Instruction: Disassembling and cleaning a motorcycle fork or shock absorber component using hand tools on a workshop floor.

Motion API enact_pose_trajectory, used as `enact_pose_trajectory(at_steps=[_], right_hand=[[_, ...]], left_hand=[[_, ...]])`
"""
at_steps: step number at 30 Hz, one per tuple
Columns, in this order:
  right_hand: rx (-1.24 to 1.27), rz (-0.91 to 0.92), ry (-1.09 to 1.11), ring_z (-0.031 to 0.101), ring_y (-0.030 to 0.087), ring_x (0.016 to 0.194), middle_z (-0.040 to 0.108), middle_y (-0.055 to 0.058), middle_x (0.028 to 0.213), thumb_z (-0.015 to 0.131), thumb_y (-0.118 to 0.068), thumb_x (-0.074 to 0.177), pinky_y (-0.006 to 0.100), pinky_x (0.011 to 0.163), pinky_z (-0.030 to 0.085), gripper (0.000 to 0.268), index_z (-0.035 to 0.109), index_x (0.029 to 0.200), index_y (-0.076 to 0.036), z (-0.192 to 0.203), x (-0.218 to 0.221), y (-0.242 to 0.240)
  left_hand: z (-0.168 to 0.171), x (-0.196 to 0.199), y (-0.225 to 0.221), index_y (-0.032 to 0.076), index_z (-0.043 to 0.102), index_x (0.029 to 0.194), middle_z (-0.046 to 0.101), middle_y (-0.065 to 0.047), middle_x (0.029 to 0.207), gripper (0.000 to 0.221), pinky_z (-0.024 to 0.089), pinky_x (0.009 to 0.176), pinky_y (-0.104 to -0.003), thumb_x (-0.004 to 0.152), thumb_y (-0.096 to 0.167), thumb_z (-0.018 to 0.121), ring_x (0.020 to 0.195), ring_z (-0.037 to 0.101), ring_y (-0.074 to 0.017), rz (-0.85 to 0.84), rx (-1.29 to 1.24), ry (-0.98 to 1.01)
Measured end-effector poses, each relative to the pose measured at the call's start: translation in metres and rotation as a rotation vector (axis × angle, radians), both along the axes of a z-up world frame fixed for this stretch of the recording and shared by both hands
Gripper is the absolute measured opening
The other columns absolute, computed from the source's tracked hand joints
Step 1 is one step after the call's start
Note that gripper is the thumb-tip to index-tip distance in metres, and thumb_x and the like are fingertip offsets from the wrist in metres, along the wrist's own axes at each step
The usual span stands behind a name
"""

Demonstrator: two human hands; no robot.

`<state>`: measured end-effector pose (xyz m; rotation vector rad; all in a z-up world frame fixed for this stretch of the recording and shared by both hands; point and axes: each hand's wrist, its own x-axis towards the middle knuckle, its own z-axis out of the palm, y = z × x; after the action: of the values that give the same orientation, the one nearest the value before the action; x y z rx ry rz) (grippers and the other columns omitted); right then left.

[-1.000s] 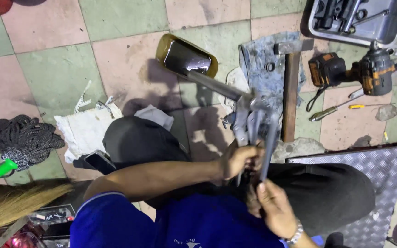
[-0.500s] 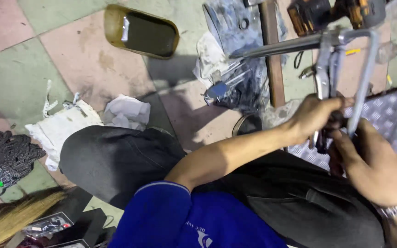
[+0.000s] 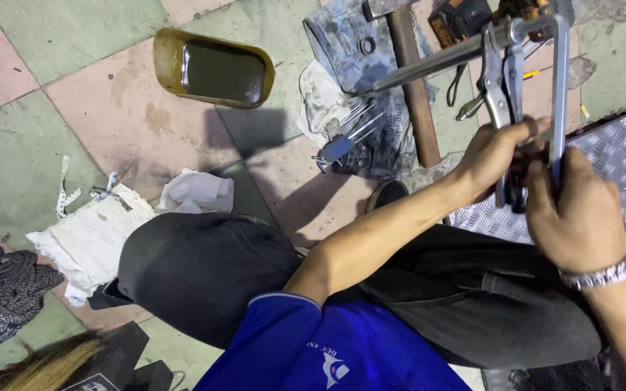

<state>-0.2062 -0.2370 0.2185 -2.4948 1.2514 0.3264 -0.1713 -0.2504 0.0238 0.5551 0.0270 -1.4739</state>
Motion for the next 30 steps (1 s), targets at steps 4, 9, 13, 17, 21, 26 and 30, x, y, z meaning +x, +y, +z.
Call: enact_pose_trajectory(at_steps=[4, 9, 13, 17, 21, 26, 30], right_hand=[[-0.272, 0.051, 0.082, 0.063, 0.055, 0.073, 0.063, 0.034, 0.076, 0.063, -0.025, 0.108, 0.061, 0.067, 0.052, 0.032, 0.058, 0.1, 0.005, -0.015, 0.02, -0.004], [-0.488, 0.075, 0.141, 0.065, 0.05, 0.069, 0.063, 0.031, 0.074, 0.064, -0.034, 0.116, 0.058, 0.065, 0.053, 0.038, 0.064, 0.097, -0.001, -0.032, 0.017, -0.017], [-0.579, 0.108, 0.255, 0.066, 0.043, 0.065, 0.064, 0.025, 0.067, 0.061, -0.035, 0.117, 0.053, 0.063, 0.053, 0.042, 0.064, 0.09, -0.002, -0.052, -0.009, -0.037], [-0.634, 0.155, 0.303, 0.067, 0.038, 0.064, 0.063, 0.022, 0.062, 0.059, -0.032, 0.118, 0.048, 0.059, 0.053, 0.042, 0.064, 0.089, -0.002, -0.061, -0.039, -0.055], [-0.73, 0.224, 0.31, 0.067, 0.035, 0.063, 0.066, 0.019, 0.068, 0.054, -0.026, 0.11, 0.046, 0.065, 0.053, 0.032, 0.06, 0.088, -0.004, -0.043, -0.032, -0.045], [-0.534, 0.123, 0.095, 0.066, 0.041, 0.071, 0.065, 0.022, 0.075, 0.055, -0.024, 0.111, 0.049, 0.073, 0.055, 0.034, 0.06, 0.089, 0.001, -0.052, -0.06, -0.049], [-0.439, 0.093, -0.064, 0.065, 0.047, 0.074, 0.064, 0.027, 0.078, 0.062, -0.025, 0.119, 0.056, 0.078, 0.054, 0.035, 0.069, 0.102, 0.005, -0.057, -0.07, -0.044]], left_hand=[[-0.008, 0.009, -0.014, 0.003, 0.073, 0.103, 0.069, -0.003, 0.091, 0.028, 0.051, 0.073, -0.029, 0.101, 0.026, 0.057, 0.08, 0.062, -0.0141, 0.042, 0.007, 0.13], [-0.022, -0.002, -0.037, 0.002, 0.071, 0.099, 0.066, -0.003, 0.09, 0.025, 0.05, 0.074, -0.028, 0.104, 0.022, 0.058, 0.082, 0.06, -0.0137, 0.077, -0.108, 0.341], [-0.037, -0.015, -0.046, 0.004, 0.065, 0.079, 0.062, -0.002, 0.08, 0.024, 0.048, 0.065, -0.028, 0.097, 0.018, 0.056, 0.073, 0.057, -0.0124, 0.036, -0.188, 0.36], [-0.011, -0.001, -0.038, 0.006, 0.061, 0.069, 0.058, -0.005, 0.067, 0.017, 0.044, 0.051, -0.031, 0.083, 0.014, 0.058, 0.057, 0.054, -0.0162, -0.035, -0.131, 0.293], [0.009, 0.001, -0.026, 0.004, 0.059, 0.069, 0.058, -0.005, 0.069, 0.017, 0.045, 0.052, -0.031, 0.083, 0.013, 0.059, 0.06, 0.053, -0.0141, 0.062, -0.106, 0.137], [0.021, 0.008, -0.023, 0.004, 0.063, 0.071, 0.058, -0.003, 0.067, 0.022, 0.043, 0.05, -0.031, 0.086, 0.02, 0.062, 0.056, 0.053, -0.0144, 0.012, -0.081, 0.035], [0.006, -0.016, -0.027, 0.004, 0.063, 0.068, 0.059, -0.007, 0.06, 0.026, 0.046, 0.041, -0.037, 0.084, 0.024, 0.062, 0.046, 0.054, -0.0202, -0.114, -0.068, 0.077]])
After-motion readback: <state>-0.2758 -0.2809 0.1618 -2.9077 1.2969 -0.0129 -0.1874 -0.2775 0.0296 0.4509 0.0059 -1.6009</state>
